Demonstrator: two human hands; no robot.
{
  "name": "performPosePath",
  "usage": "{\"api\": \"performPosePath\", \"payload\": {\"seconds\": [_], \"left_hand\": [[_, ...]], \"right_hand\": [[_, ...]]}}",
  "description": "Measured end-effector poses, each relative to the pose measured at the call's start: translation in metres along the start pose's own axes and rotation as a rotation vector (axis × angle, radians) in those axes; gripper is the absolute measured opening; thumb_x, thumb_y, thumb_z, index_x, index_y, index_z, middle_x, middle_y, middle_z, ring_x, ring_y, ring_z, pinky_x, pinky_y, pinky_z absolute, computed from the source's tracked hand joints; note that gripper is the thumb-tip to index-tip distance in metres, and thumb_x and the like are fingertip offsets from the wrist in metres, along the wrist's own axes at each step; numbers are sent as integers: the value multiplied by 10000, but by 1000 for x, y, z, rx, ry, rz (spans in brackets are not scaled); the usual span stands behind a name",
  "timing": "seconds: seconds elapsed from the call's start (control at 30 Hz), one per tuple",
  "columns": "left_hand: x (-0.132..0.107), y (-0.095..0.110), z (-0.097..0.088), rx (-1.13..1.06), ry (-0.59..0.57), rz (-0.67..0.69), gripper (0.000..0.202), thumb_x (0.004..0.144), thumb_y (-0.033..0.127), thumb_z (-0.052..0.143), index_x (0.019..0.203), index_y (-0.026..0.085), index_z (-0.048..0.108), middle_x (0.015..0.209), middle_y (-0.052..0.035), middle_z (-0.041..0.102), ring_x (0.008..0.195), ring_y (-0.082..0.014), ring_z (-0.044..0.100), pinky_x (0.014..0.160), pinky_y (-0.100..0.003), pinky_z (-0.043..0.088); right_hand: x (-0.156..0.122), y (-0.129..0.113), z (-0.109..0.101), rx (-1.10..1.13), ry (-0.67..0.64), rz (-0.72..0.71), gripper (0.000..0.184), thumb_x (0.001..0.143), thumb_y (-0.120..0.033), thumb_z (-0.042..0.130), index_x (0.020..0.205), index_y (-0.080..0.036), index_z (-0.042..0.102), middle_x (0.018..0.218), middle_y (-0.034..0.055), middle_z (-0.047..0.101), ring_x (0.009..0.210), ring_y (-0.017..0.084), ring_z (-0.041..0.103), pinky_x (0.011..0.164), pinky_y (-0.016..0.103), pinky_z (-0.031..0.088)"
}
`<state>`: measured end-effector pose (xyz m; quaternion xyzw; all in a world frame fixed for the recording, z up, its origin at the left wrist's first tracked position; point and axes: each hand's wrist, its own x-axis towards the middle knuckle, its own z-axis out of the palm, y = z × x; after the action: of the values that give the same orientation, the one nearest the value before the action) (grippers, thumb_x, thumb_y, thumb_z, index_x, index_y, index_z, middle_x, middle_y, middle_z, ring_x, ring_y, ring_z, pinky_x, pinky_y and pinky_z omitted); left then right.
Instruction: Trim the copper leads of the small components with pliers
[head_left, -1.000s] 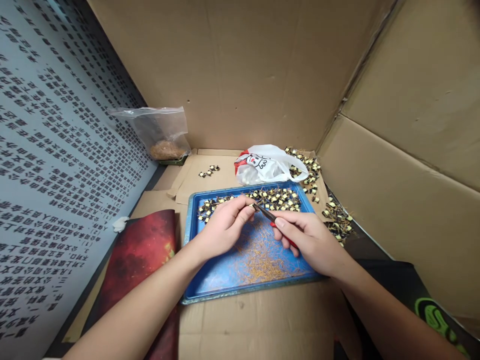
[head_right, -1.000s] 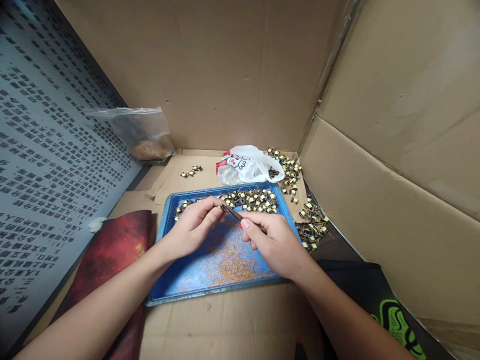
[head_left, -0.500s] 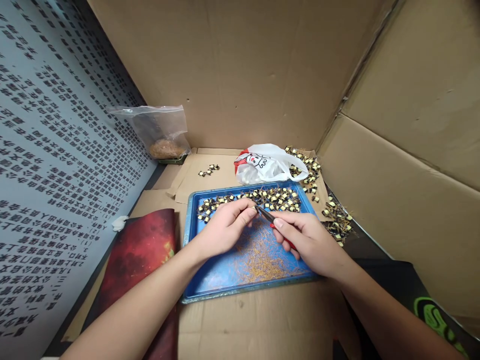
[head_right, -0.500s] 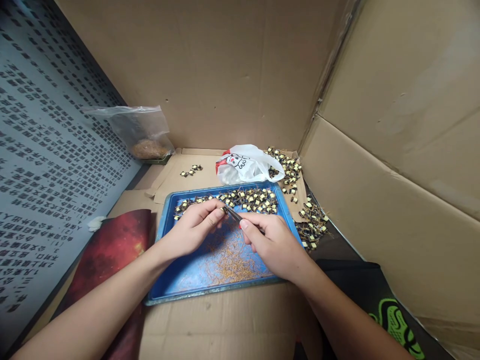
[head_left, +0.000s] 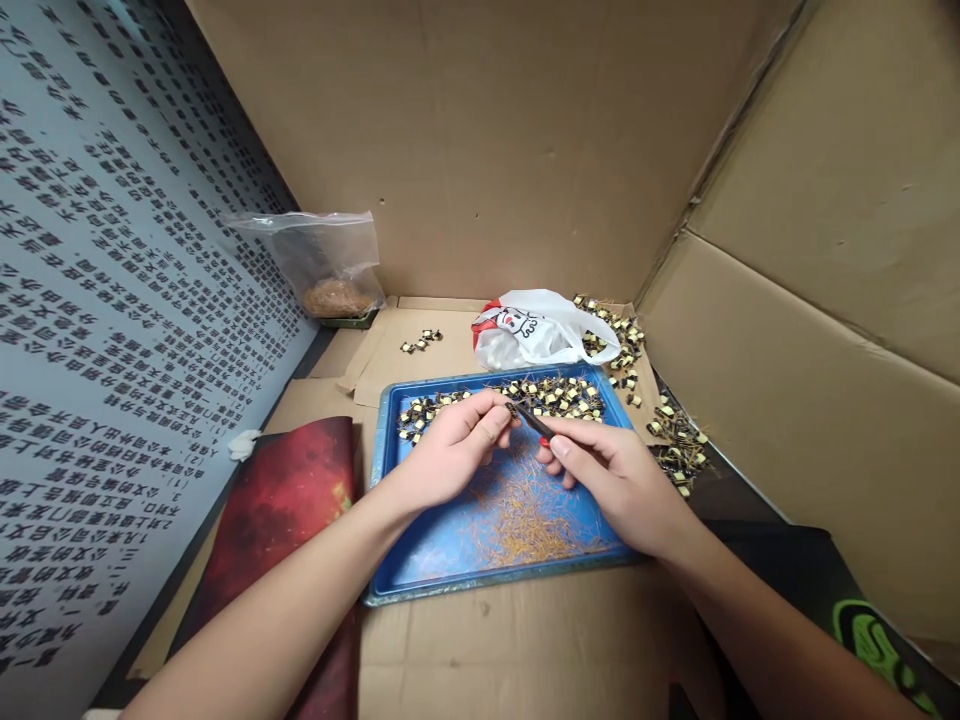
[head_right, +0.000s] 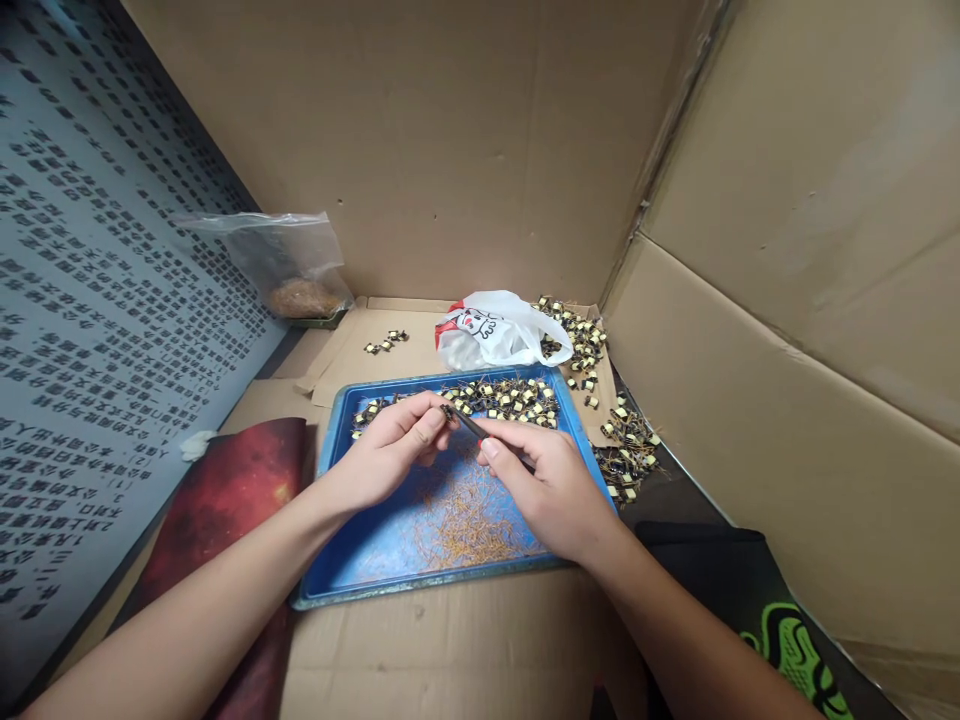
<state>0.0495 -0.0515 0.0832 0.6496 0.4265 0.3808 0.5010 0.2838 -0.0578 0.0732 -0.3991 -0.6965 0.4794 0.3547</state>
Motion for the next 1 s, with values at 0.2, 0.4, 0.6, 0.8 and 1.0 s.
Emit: {"api": "performPosePath", "payload": {"seconds": [0.2, 0.4, 0.6, 0.8, 1.0], "left_hand": [[-1, 7, 0, 157, 28, 47, 360, 1116, 475, 492, 953, 176, 610, 829, -14, 597, 725, -142, 511, 671, -261, 415], [0, 7, 0, 214, 52, 72, 349, 1121, 448, 484, 951, 177, 622, 828, -19, 625, 744, -154, 546, 702, -271, 433], [-1, 7, -1, 544, 111, 231, 252, 1130, 329, 470, 1040, 178, 650, 867, -38, 670, 839, -193, 622, 816, -315, 466], [-2, 4, -3, 708, 103, 289, 233, 1134, 300, 463, 1148, 170, 656, 969, -82, 718, 941, -231, 679, 907, -361, 534], [-3, 4, -2, 727, 73, 305, 234, 1136, 293, 456, 1152, 175, 658, 1007, -94, 731, 974, -237, 692, 916, -364, 542]], "right_hand": [[-3, -2, -1, -29, 5, 13, 471, 1105, -439, 534, 1439, -186, 750, 853, 56, 729, 674, 167, 616, 590, 286, 503], [-3, -3, -1, 11, -11, 47, 475, 1099, -451, 539, 1424, -180, 755, 832, 45, 693, 650, 153, 589, 548, 271, 475], [-1, -3, -1, 143, -55, 141, 462, 1071, -445, 564, 1347, -142, 778, 807, 35, 658, 618, 131, 555, 517, 256, 455], [2, -3, -3, 170, -61, 202, 539, 1026, -504, 601, 1351, -103, 756, 844, 55, 668, 637, 136, 572, 508, 250, 470], [4, -5, -3, 211, -85, 235, 544, 983, -567, 633, 1272, -125, 765, 844, 51, 653, 622, 132, 563, 473, 236, 459]]}}
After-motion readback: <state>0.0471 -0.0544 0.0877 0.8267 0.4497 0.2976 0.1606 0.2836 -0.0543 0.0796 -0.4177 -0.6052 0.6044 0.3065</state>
